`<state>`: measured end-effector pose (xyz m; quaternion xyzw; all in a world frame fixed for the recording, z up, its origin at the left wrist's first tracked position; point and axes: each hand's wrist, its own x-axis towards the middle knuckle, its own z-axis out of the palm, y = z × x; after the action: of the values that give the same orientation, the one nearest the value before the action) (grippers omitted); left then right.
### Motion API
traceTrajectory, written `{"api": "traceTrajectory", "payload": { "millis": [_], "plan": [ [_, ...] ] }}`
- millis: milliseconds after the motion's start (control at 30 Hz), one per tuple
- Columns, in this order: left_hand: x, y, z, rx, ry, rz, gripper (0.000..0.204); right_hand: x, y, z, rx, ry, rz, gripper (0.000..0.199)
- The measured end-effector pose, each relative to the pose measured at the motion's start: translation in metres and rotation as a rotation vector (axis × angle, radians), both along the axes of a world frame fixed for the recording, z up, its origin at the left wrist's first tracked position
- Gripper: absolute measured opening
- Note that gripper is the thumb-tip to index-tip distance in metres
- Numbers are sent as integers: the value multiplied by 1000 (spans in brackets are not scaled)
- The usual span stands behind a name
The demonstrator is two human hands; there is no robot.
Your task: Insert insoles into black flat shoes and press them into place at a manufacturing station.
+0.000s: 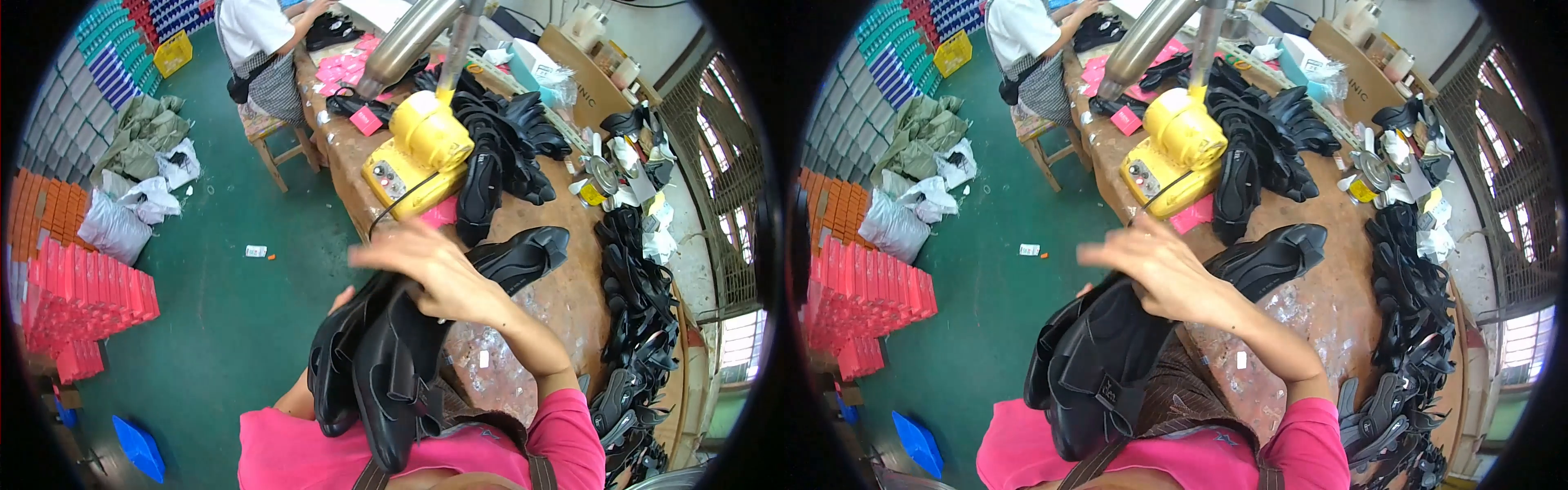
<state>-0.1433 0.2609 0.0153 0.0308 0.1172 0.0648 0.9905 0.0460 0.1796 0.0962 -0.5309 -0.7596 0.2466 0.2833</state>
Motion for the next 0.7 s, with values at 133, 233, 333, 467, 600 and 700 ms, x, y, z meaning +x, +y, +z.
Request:
{"api": "traceTrajectory", "payload": {
  "millis": [133,233,333,467,600,700],
  "plan": [
    [-6,40,-19,20,-2,93,70,-22,-16,-22,-153,815,-854,83],
    [12,77,-42,57,129,141,73,-30,-41,-38,-760,1522,-693,69],
    [37,101,-49,578,175,278,76,-8,-38,-52,-758,1908,-531,63],
    [68,131,-40,914,195,412,82,31,-1,-52,-820,1977,-665,69],
    [87,154,-35,974,233,434,76,54,41,-43,-988,1586,-804,74],
    [97,169,-38,988,208,463,71,72,68,-48,-1138,1369,-863,59]
  ]
}}
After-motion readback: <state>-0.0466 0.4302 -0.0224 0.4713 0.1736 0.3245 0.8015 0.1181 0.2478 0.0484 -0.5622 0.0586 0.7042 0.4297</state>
